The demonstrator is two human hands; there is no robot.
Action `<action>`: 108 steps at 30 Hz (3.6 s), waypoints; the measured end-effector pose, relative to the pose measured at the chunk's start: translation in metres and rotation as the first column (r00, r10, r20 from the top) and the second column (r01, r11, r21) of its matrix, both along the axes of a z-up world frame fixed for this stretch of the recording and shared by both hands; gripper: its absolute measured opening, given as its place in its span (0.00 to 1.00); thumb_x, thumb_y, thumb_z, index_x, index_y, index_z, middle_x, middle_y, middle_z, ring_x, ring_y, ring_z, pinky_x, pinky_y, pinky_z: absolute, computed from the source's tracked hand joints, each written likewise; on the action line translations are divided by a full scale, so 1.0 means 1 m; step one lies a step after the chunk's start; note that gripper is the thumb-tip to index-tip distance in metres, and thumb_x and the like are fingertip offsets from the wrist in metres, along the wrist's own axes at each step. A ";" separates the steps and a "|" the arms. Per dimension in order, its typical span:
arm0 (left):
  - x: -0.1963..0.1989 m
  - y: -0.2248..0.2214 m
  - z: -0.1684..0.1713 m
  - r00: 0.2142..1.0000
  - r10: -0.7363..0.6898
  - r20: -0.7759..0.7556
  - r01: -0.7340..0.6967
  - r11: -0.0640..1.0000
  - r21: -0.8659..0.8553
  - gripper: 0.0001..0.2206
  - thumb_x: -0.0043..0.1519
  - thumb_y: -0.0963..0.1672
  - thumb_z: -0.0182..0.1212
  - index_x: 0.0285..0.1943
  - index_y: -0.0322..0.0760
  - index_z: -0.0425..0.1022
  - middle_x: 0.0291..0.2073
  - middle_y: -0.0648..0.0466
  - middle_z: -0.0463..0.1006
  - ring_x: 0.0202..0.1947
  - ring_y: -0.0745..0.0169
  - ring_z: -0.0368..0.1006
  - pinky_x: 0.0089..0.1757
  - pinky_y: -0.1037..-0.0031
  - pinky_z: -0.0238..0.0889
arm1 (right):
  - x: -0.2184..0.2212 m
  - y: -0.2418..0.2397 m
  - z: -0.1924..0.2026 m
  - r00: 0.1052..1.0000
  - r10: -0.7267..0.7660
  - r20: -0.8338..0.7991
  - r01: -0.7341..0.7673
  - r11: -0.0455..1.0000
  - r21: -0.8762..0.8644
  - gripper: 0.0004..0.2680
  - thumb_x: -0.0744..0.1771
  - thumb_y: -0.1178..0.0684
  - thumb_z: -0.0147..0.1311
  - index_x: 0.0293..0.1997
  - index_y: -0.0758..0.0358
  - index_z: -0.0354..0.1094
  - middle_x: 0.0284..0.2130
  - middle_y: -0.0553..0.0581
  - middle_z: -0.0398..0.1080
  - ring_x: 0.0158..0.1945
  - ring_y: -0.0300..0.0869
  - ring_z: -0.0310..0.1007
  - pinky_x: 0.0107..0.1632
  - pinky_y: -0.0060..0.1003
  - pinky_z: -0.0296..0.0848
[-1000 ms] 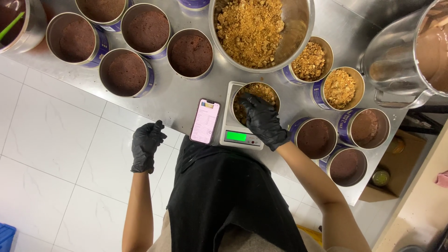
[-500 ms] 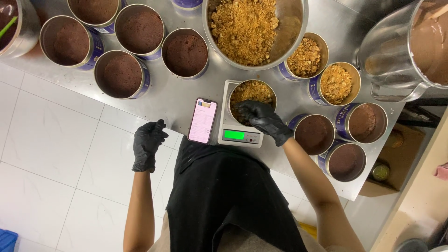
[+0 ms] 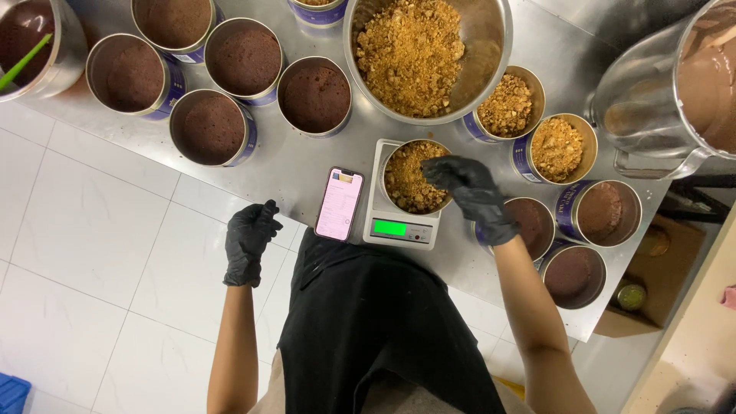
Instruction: Weighing and adding crumble topping to containers on a digital scale.
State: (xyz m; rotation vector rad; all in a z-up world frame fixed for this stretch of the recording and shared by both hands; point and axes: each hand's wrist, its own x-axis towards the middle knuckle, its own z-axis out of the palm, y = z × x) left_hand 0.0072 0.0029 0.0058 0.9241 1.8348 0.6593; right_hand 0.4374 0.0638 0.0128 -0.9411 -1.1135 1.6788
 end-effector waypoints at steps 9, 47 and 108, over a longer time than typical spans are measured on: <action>0.004 0.004 0.000 1.000 -0.004 0.026 0.005 1.000 -0.014 0.14 0.68 0.50 0.61 0.43 0.34 0.83 0.23 0.54 0.81 0.22 0.73 0.70 0.28 0.79 0.63 | 0.075 -0.017 0.043 0.835 -0.519 -0.186 0.422 0.819 -0.390 0.11 0.67 0.68 0.50 0.54 0.76 0.70 0.48 0.67 0.75 0.49 0.50 0.80 0.55 0.42 0.81; -0.030 0.001 -0.039 0.976 0.184 0.116 -0.191 0.980 0.060 0.10 0.68 0.42 0.57 0.40 0.28 0.81 0.22 0.51 0.79 0.20 0.68 0.71 0.25 0.73 0.64 | 0.053 0.043 0.019 0.704 -0.600 -0.379 0.319 0.745 -0.586 0.15 0.66 0.66 0.50 0.60 0.79 0.69 0.49 0.69 0.75 0.50 0.51 0.79 0.56 0.38 0.80; 0.095 0.022 0.024 0.926 -0.320 -0.199 0.367 0.885 0.286 0.11 0.66 0.47 0.62 0.46 0.34 0.81 0.25 0.46 0.82 0.24 0.60 0.79 0.28 0.70 0.69 | 0.008 0.243 -0.191 0.263 0.039 0.964 -0.216 0.976 0.020 0.43 0.65 0.25 0.58 0.80 0.60 0.32 0.72 0.74 0.50 0.74 0.64 0.50 0.71 0.50 0.57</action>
